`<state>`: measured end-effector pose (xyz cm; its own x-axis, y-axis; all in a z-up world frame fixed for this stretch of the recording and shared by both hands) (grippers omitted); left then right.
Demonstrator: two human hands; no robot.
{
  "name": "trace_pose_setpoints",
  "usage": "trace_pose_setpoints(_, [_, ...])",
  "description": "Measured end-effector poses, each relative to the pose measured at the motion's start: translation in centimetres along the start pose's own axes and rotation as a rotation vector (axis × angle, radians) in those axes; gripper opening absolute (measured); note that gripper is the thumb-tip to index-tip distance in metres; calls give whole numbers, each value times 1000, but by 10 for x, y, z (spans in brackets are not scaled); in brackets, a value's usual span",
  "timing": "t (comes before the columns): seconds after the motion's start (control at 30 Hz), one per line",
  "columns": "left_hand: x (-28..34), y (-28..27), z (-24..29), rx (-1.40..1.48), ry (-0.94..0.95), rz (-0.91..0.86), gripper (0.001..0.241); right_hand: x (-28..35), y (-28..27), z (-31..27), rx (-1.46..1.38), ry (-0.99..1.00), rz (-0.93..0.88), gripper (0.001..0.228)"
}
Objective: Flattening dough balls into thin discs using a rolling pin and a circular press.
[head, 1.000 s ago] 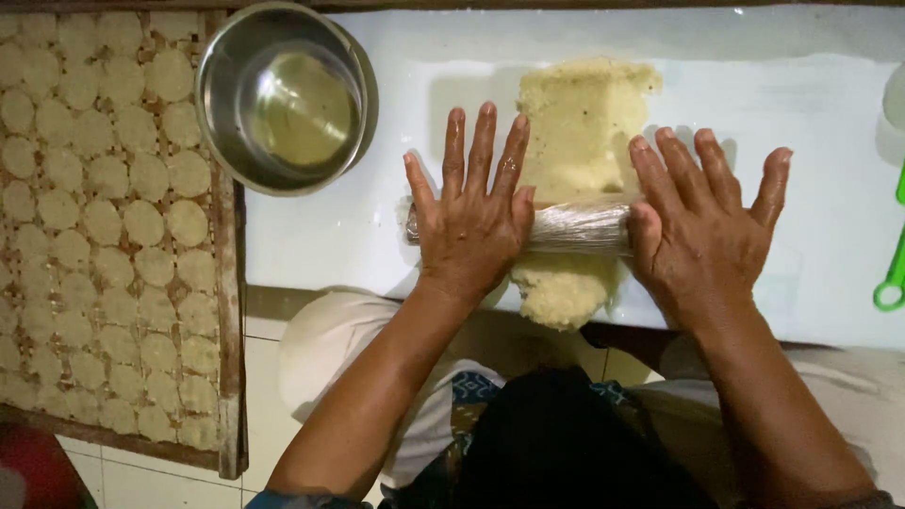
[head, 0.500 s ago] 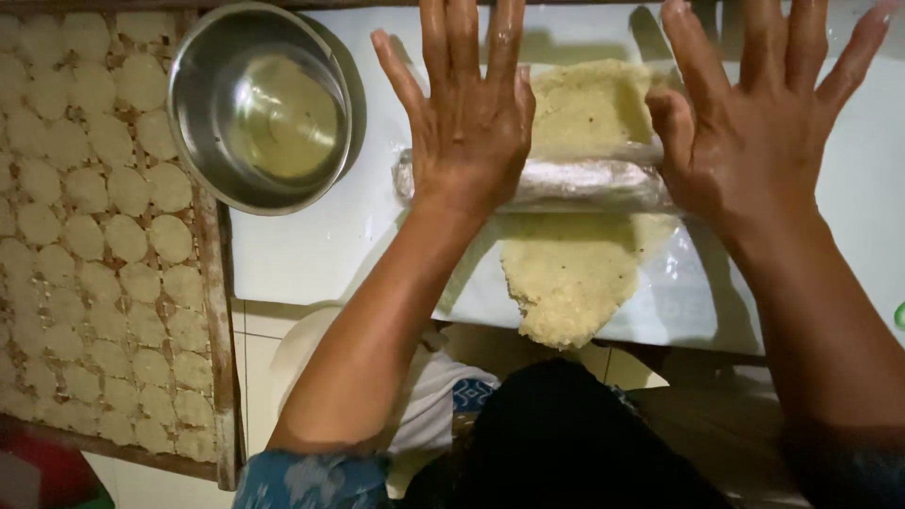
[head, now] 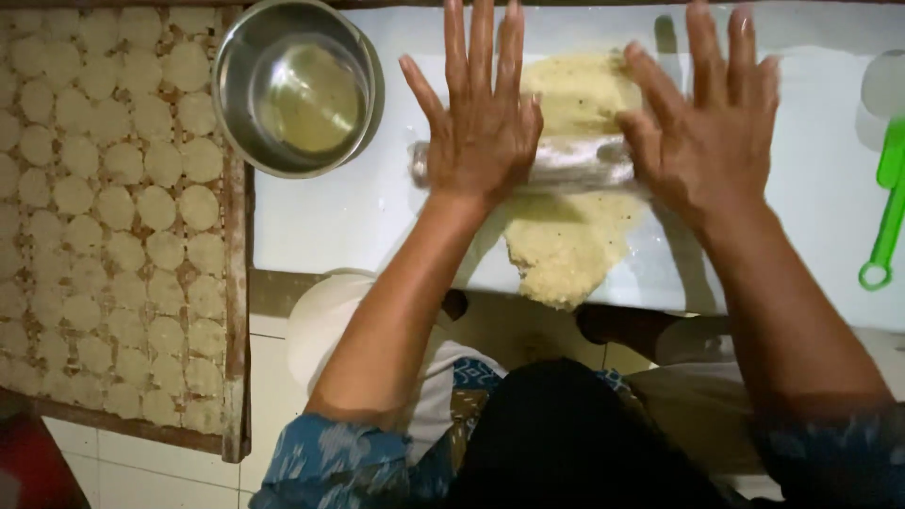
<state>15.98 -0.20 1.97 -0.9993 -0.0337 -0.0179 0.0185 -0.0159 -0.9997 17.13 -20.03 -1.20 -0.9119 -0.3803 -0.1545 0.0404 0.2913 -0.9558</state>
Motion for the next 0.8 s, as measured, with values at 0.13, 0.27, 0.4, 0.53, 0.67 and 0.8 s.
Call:
trace_pose_setpoints(0.13, [35, 27, 2, -32, 40, 10, 76, 32, -18, -24, 157, -65, 136, 77])
trace_pose_setpoints(0.27, [75, 29, 11, 17, 137, 144, 83, 57, -24, -37, -3, -13, -9, 75])
trace_pose_setpoints(0.4, [98, 19, 7, 206, 241, 246, 84, 83, -47, -55, 35, -216, 69, 70])
trace_pose_setpoints(0.53, [104, 0, 10, 295, 363, 259, 66, 85, -51, -50, 34, -241, 54, 69])
trace_pose_setpoints(0.67, [79, -15, 11, 204, 383, 328, 61, 64, -60, -44, 56, -264, 133, 69])
trace_pose_setpoints(0.8, [59, -2, 13, 269, 364, 396, 66, 47, -53, -36, 23, -274, 173, 72])
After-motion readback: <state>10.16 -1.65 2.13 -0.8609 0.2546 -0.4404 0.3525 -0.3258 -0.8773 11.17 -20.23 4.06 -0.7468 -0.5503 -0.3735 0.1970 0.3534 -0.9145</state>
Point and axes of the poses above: each hand's wrist, its own x-axis away from the middle knuckle, its own y-axis out of the palm, z = x × y, the point moved 10 cm from there along -x, towards the middle knuckle, and after that the axes turned 9 degrees about z, right-handed, at the moved point
